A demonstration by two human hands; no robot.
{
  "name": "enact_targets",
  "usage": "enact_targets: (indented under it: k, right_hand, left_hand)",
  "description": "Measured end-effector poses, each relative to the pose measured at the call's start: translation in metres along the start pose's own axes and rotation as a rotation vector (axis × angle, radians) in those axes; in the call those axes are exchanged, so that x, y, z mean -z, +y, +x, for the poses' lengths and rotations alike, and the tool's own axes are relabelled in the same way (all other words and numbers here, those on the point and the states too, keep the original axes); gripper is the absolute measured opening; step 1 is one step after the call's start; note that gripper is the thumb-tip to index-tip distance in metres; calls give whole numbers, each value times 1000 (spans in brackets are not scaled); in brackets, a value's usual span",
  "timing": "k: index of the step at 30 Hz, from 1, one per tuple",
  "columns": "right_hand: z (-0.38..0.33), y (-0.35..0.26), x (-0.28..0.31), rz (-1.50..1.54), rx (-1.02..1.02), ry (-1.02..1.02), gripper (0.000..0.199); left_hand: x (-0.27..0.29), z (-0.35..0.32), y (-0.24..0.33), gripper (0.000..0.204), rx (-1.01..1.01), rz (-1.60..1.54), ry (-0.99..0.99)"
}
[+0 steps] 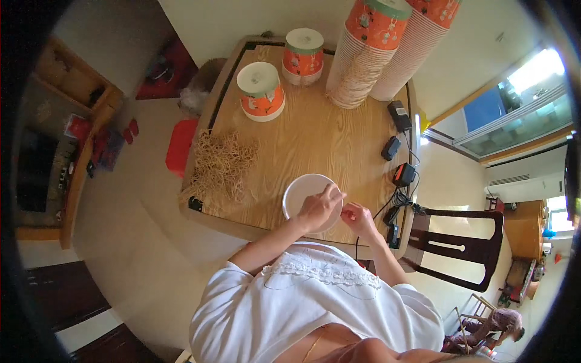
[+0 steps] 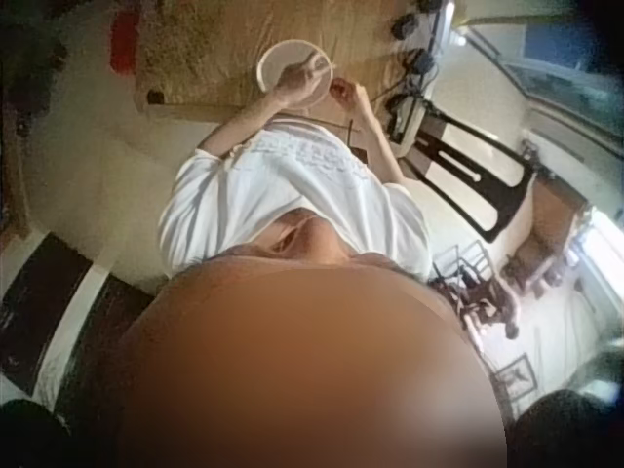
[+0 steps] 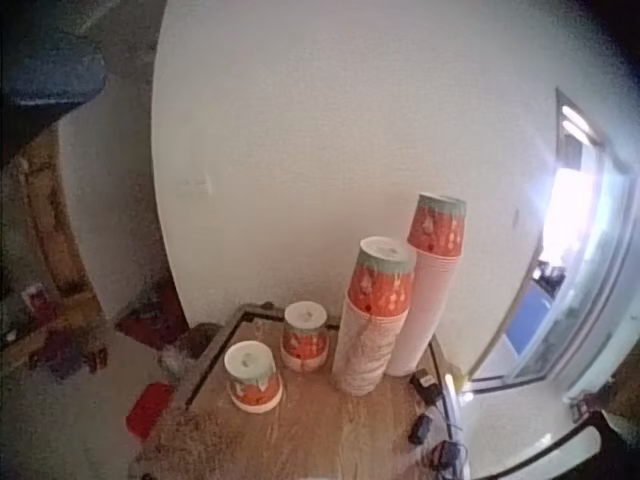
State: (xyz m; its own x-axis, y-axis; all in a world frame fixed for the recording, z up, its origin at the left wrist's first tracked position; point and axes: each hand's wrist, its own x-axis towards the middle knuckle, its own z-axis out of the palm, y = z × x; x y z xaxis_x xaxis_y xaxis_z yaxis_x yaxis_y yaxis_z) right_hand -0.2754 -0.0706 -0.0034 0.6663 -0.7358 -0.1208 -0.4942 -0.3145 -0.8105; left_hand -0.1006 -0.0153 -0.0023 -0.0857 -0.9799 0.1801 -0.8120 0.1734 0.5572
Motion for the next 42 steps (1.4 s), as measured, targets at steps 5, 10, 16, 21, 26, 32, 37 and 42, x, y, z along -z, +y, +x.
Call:
enact_targets:
  k: [5,10,16,21,26,32,37,42]
  right_hand:
    - [25,-9,14,-130,57,-63,10]
    - [60,-13,19,-231,93,-98,11]
    - [85,-19,13,-339,172,-85,7]
    - [88,-40,8,-343,141,-160,8]
    - [97,-34,-2,-327,120,-129,7]
    - [103,-25,-35,-70,16,-20,7]
    - [104,-5,-43,240,-118,-16,10]
    - [114,-29,-32,473,-250,-96,28]
  left_hand:
    - [28,37,-15,26,-28,287,-219]
    - [1,50,-47,13,-46,418,-287]
    - [21,34,-49,19,237,105,-268]
    - [16,11,-67,27,351,-568,-238]
    - [-3,14,-80,22,358,-669,-147]
    - [-27,7,-85,23,551,-967,-66]
    - [-42,-4,-82,20,627,-1084,83]
    - [-38,-8,-78,18,622,-1148,129]
